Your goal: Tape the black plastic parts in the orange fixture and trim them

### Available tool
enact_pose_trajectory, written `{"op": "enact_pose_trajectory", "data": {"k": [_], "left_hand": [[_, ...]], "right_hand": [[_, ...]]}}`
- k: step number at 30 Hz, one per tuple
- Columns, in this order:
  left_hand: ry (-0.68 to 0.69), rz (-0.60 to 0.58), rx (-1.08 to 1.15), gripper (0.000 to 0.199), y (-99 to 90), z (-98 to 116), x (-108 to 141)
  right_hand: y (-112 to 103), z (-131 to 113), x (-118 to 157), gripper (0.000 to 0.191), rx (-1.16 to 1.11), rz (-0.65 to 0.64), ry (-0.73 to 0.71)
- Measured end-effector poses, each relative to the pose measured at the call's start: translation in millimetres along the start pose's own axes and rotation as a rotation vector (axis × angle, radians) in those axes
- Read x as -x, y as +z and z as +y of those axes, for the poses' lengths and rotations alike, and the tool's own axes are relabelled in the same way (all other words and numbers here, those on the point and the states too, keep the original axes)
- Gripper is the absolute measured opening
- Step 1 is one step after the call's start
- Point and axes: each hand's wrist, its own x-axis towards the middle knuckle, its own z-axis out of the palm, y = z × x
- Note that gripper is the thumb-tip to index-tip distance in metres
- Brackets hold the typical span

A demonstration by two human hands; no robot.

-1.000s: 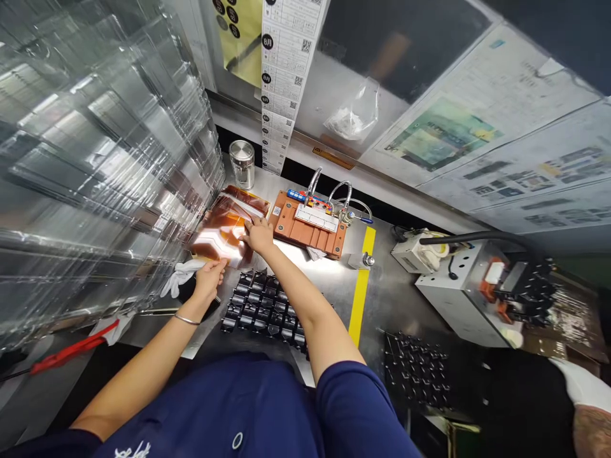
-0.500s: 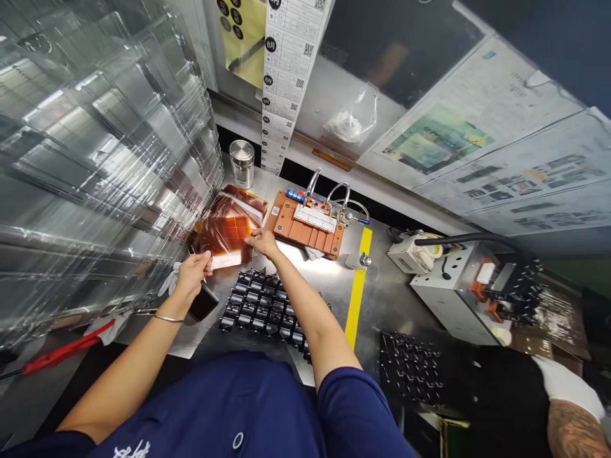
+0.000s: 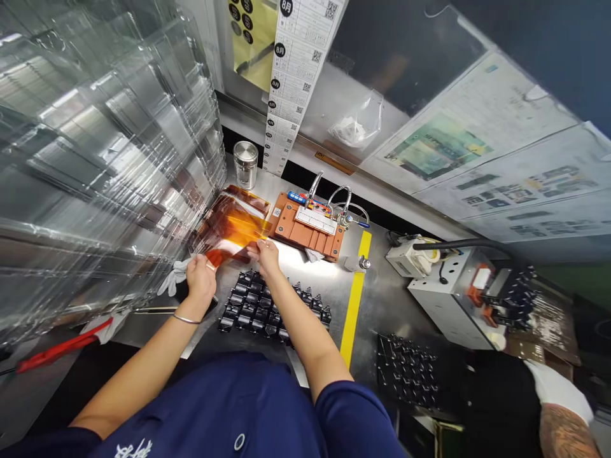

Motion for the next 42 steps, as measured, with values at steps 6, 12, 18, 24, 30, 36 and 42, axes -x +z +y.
{"op": "enact_pose_trajectory", "data": {"k": [6, 12, 18, 24, 30, 36, 42], "left_hand": [[-0.202, -0.125, -0.051, 0.016, 15.1, -9.2, 21.2], [-0.429, -0.304, -0.192, 0.012, 10.0, 0.4, 22.7], [-0.281, -0.209, -0.302, 0.014, -13.5, 22.7, 2.4], [-0.075, -0.173, -0.315, 0.031, -6.6, 52.7, -28.8], [-0.131, -0.344, -0.338, 0.026, 9.0, 55.9, -23.2], [0.051, -0.482, -0.432, 0.023, 26.1, 38.9, 6.8], [0.023, -0.516, -0.486, 0.026, 34.4, 39.2, 10.3]], "right_hand": [[13.8, 27.5, 16.3, 0.023, 0.058, 0.012, -0.083], [0.6, 16.7, 0.1, 0.020, 0.280, 0.061, -0.218], [-19.0, -5.0, -15.5, 0.019, 0.421, 0.036, -0.228], [-21.7, -15.7, -16.6, 0.021, 0.517, -0.153, -0.111], [-17.1, -29.1, -5.9, 0.007, 0.670, -0.069, -0.239], [6.2, -43.9, 41.5, 0.022, 1.220, -0.288, -0.748], [8.7, -52.2, 53.2, 0.023, 1.304, -0.411, -0.710]]}}
